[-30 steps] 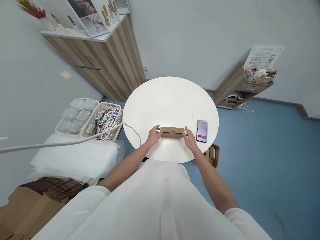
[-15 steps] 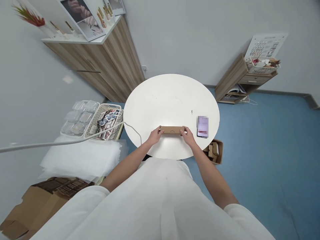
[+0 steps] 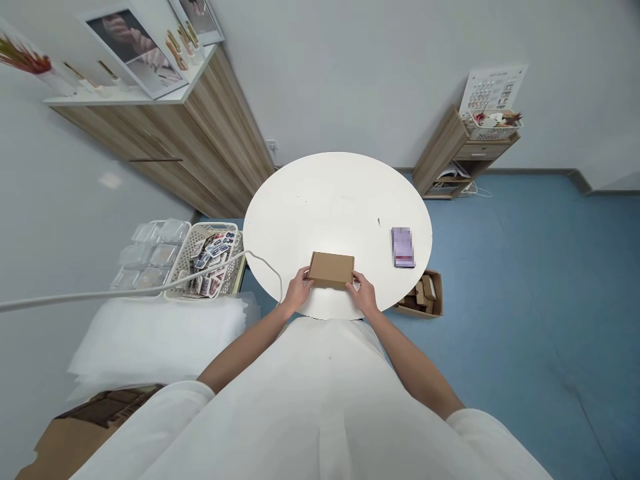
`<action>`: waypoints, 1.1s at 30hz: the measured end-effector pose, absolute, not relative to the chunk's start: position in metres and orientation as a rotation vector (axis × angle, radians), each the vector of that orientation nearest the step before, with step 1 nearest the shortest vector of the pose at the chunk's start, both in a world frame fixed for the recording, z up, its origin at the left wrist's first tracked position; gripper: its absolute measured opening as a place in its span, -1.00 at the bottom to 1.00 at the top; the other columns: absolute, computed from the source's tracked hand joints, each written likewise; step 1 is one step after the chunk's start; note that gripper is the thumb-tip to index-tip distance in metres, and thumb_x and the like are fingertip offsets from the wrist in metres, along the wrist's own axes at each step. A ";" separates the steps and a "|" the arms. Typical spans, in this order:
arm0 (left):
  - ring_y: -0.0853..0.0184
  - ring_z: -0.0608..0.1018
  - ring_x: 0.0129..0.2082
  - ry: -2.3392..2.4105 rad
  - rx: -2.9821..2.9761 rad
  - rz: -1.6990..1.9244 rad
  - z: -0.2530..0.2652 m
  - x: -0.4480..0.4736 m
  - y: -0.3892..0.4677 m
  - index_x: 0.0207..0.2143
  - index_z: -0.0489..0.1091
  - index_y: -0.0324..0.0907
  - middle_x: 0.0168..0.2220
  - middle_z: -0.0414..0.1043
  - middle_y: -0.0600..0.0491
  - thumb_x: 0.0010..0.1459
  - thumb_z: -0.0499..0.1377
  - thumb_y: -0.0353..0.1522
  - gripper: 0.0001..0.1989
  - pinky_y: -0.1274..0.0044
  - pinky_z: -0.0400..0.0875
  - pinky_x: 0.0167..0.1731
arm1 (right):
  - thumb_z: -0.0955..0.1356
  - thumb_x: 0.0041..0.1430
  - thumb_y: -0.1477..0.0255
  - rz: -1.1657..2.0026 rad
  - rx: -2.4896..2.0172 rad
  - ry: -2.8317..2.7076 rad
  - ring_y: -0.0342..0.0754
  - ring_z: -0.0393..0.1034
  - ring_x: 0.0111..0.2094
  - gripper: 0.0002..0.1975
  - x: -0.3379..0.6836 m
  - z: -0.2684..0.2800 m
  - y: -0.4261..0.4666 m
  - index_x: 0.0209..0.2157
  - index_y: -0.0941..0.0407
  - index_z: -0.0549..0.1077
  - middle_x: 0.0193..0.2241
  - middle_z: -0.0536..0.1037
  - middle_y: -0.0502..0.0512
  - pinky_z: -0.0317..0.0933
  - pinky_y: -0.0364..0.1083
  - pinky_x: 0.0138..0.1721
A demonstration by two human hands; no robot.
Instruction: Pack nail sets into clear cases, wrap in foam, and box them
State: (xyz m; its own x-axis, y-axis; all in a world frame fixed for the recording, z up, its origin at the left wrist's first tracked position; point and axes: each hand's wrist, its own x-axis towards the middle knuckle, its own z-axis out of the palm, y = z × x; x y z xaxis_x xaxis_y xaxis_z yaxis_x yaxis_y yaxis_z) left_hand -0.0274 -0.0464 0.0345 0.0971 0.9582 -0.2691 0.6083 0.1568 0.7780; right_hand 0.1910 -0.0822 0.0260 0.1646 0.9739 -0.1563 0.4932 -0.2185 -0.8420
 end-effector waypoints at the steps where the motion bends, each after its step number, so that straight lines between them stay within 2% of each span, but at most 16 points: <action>1: 0.27 0.47 -0.12 1.621 1.542 0.523 0.033 -0.030 -0.049 0.06 0.11 -0.13 -0.08 0.41 -0.04 0.09 0.04 -0.42 -0.55 0.41 0.32 -0.13 | 0.27 0.03 0.36 0.975 -1.824 -1.399 0.00 0.35 -0.13 -0.55 0.186 0.025 -0.085 0.01 0.07 0.29 -0.12 0.47 0.09 0.22 0.01 -0.09; 5: 0.21 0.43 -0.04 1.666 1.512 0.496 0.028 -0.043 -0.059 0.07 0.07 -0.15 -0.02 0.35 -0.09 0.05 0.09 -0.39 -0.50 0.38 0.30 -0.10 | 0.25 0.03 0.39 1.042 -1.855 -1.423 -0.02 0.36 -0.15 -0.55 0.167 0.026 -0.091 0.01 0.05 0.26 -0.11 0.46 0.08 0.23 0.00 -0.12; 8: 0.14 0.33 0.06 1.719 1.431 0.495 0.026 -0.051 -0.063 0.12 0.01 -0.21 0.10 0.18 -0.21 0.05 0.12 -0.26 -0.39 0.34 0.25 -0.04 | 0.27 0.02 0.33 1.089 -1.866 -1.408 -0.04 0.36 -0.20 -0.48 0.160 0.029 -0.091 0.07 0.04 0.19 -0.06 0.43 0.10 0.23 -0.01 -0.13; 11: 0.09 0.22 0.14 1.766 1.316 0.488 0.026 -0.054 -0.063 0.16 -0.05 -0.24 0.16 0.03 -0.27 0.03 0.13 -0.14 -0.28 0.33 0.19 0.03 | 0.27 0.03 0.23 1.105 -1.980 -1.308 -0.05 0.38 -0.27 -0.37 0.158 0.032 -0.086 0.14 0.08 0.08 0.00 0.37 0.20 0.22 0.00 -0.13; 15: 0.09 0.27 0.09 1.701 1.323 0.466 0.025 -0.054 -0.061 0.18 -0.06 -0.24 0.14 0.01 -0.27 -0.03 0.19 -0.15 -0.21 0.35 0.22 -0.01 | 0.29 0.01 0.24 1.071 -2.106 -1.364 0.04 0.30 -0.08 -0.35 0.157 0.036 -0.076 0.14 0.09 0.09 0.00 0.34 0.21 0.16 0.01 -0.07; 19: 0.10 0.30 0.04 1.553 1.579 0.421 0.025 -0.058 -0.058 0.24 -0.24 -0.13 0.11 0.05 -0.19 -0.14 0.30 -0.27 0.00 0.38 0.26 -0.07 | 0.41 -0.14 0.31 1.063 -2.033 -1.593 0.11 0.22 0.01 -0.11 0.154 0.037 -0.074 0.21 0.02 -0.07 0.05 0.29 0.17 0.17 0.00 -0.11; 21: 0.10 0.34 -0.01 1.507 1.726 0.344 0.025 -0.061 -0.053 0.25 -0.28 -0.11 0.03 0.15 -0.15 -0.09 0.26 -0.34 -0.04 0.39 0.28 -0.11 | 0.40 -0.12 0.39 1.020 -2.034 -1.730 0.14 0.23 -0.02 -0.07 0.153 0.036 -0.074 0.23 0.00 -0.16 0.04 0.28 0.18 0.17 0.01 -0.15; 24: 0.11 0.39 -0.09 1.516 1.849 0.234 0.024 -0.063 -0.045 0.25 -0.23 -0.12 -0.05 0.22 -0.13 0.02 0.17 -0.38 -0.17 0.41 0.29 -0.18 | 0.31 0.01 0.45 0.927 -2.104 -1.837 0.16 0.29 -0.09 -0.17 0.150 0.032 -0.076 0.25 0.01 -0.19 0.00 0.31 0.23 0.17 0.02 -0.20; 28: 0.14 0.39 -0.08 1.493 1.931 0.206 0.017 -0.062 -0.042 0.25 -0.18 -0.14 -0.02 0.22 -0.14 0.11 0.06 -0.39 -0.31 0.45 0.28 -0.19 | 0.23 0.11 0.41 0.851 -2.145 -1.853 0.14 0.32 -0.15 -0.29 0.147 0.026 -0.080 0.24 -0.02 -0.18 -0.07 0.36 0.20 0.18 0.00 -0.24; 33: 0.10 0.37 -0.05 1.523 1.885 0.313 0.012 -0.062 -0.054 0.26 -0.34 -0.14 0.08 0.13 -0.18 0.10 0.05 -0.40 -0.23 0.39 0.29 -0.17 | 0.21 0.12 0.41 0.863 -2.207 -1.799 0.13 0.33 -0.18 -0.30 0.143 0.028 -0.087 0.25 -0.02 -0.20 -0.02 0.32 0.22 0.19 0.02 -0.25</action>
